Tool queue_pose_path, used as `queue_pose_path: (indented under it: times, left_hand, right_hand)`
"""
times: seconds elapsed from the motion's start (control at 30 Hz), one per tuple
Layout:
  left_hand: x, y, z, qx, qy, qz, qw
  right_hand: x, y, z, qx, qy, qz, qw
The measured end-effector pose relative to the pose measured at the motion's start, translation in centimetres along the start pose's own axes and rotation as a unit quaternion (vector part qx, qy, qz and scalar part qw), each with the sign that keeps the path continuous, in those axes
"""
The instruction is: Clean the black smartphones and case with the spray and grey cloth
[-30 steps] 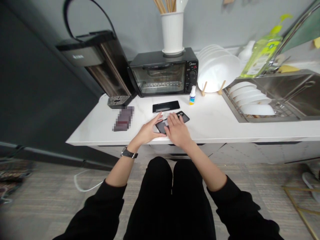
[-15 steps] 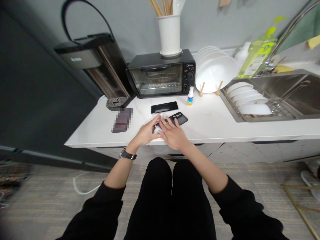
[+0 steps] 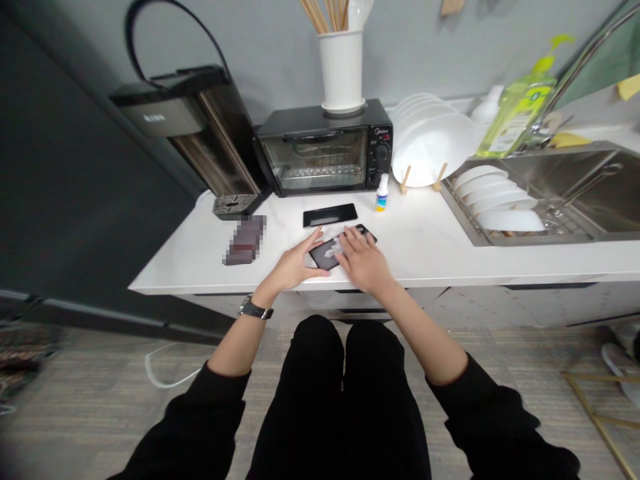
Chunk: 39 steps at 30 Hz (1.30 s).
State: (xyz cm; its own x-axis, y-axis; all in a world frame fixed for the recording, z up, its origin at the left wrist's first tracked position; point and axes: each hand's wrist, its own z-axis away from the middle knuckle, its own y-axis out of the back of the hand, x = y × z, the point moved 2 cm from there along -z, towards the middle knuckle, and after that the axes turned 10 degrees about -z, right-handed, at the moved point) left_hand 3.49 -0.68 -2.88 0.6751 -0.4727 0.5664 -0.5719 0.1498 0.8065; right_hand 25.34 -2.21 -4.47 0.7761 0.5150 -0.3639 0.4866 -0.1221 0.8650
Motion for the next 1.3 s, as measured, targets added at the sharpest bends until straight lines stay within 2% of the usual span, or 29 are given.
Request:
queue_pose_path:
  times: [0.07, 0.13, 0.17, 0.27, 0.33, 0.4, 0.47, 0.53, 0.57, 0.7, 0.73, 0.77, 0.9, 0.93, 0.97, 1.07, 1.1, 1.13, 1.23, 1.27, 1.3]
  left_hand:
    - [-0.1, 0.0, 0.0, 0.002, 0.004, -0.001, 1.000]
    - [-0.2, -0.1, 0.0, 0.003, 0.002, 0.005, 1.000]
    - [-0.2, 0.0, 0.0, 0.003, -0.002, 0.009, 1.000]
    - [-0.4, 0.0, 0.1, 0.005, -0.013, 0.016, 1.000]
    - [-0.5, 0.0, 0.1, 0.006, -0.012, 0.018, 1.000]
    - [-0.5, -0.2, 0.0, 0.005, -0.005, 0.023, 1.000]
    - [-0.5, -0.3, 0.0, 0.004, 0.001, 0.025, 1.000]
    - [-0.5, -0.3, 0.0, 0.004, 0.005, 0.024, 1.000]
    - [-0.5, -0.3, 0.0, 0.004, 0.004, 0.022, 1.000]
    - [-0.4, 0.0, 0.0, 0.007, -0.005, 0.006, 1.000]
    - [-0.4, 0.0, 0.0, 0.008, -0.007, 0.004, 1.000]
    - [-0.3, 0.0, 0.0, 0.008, -0.008, 0.005, 1.000]
    - [-0.2, -0.1, -0.1, 0.007, -0.006, 0.011, 1.000]
    - [-0.3, -0.1, -0.1, 0.008, -0.007, 0.015, 1.000]
    - [-0.3, -0.1, 0.0, 0.008, -0.009, 0.018, 1.000]
    - [-0.4, -0.1, 0.0, 0.011, -0.013, 0.023, 1.000]
    - [-0.4, 0.0, 0.0, 0.011, -0.012, 0.021, 1.000]
    - [-0.4, 0.0, 0.0, 0.010, -0.010, 0.019, 1.000]
    - [-0.3, -0.1, 0.0, 0.007, -0.002, 0.015, 1.000]
    - [-0.3, -0.1, 0.0, 0.007, -0.001, 0.016, 1.000]
    - [-0.3, -0.1, 0.0, 0.008, -0.001, 0.018, 1.000]
  right_hand:
    - [1.2, 0.0, -0.6, 0.035, -0.087, 0.025, 0.995]
    - [1.0, -0.6, -1.2, 0.041, -0.111, 0.029, 0.993]
    - [0.2, -1.1, -1.3, 0.026, -0.084, 0.021, 0.996]
    - [-2.6, -2.2, -1.2, -0.049, 0.067, -0.020, 0.996]
    - [-2.7, -2.1, -1.0, -0.074, 0.114, -0.031, 0.990]
    - [-1.1, -1.3, -1.1, -0.051, 0.076, -0.015, 0.996]
    - [0.8, -0.6, -1.2, 0.004, -0.006, 0.008, 1.000]
    - [1.3, -0.6, -1.2, 0.037, -0.052, 0.015, 0.998]
    - [0.9, -0.8, -1.1, 0.030, -0.039, 0.009, 0.999]
    - [-2.0, -1.9, -0.5, -0.067, 0.120, -0.034, 0.990]
    - [-2.0, -1.7, -0.5, -0.072, 0.127, -0.033, 0.989]
    - [-1.5, -1.5, -0.7, -0.064, 0.110, -0.027, 0.992]
    - [1.3, -0.3, -1.3, 0.029, -0.067, 0.023, 0.997]
    - [1.2, -0.4, -1.2, 0.034, -0.076, 0.026, 0.996]
    - [0.8, -0.7, -1.1, 0.020, -0.053, 0.021, 0.998]
    - [-1.4, -1.5, -0.5, -0.067, 0.097, -0.017, 0.993]
    - [-1.6, -1.5, -0.4, -0.080, 0.118, -0.022, 0.990]
    - [-1.4, -1.3, -0.4, -0.074, 0.106, -0.018, 0.991]
    - [0.5, -0.2, -0.7, 0.006, -0.046, 0.023, 0.999]
    - [0.8, 0.0, -0.6, 0.021, -0.074, 0.030, 0.997]
    - [0.8, 0.1, -0.5, 0.020, -0.071, 0.027, 0.997]
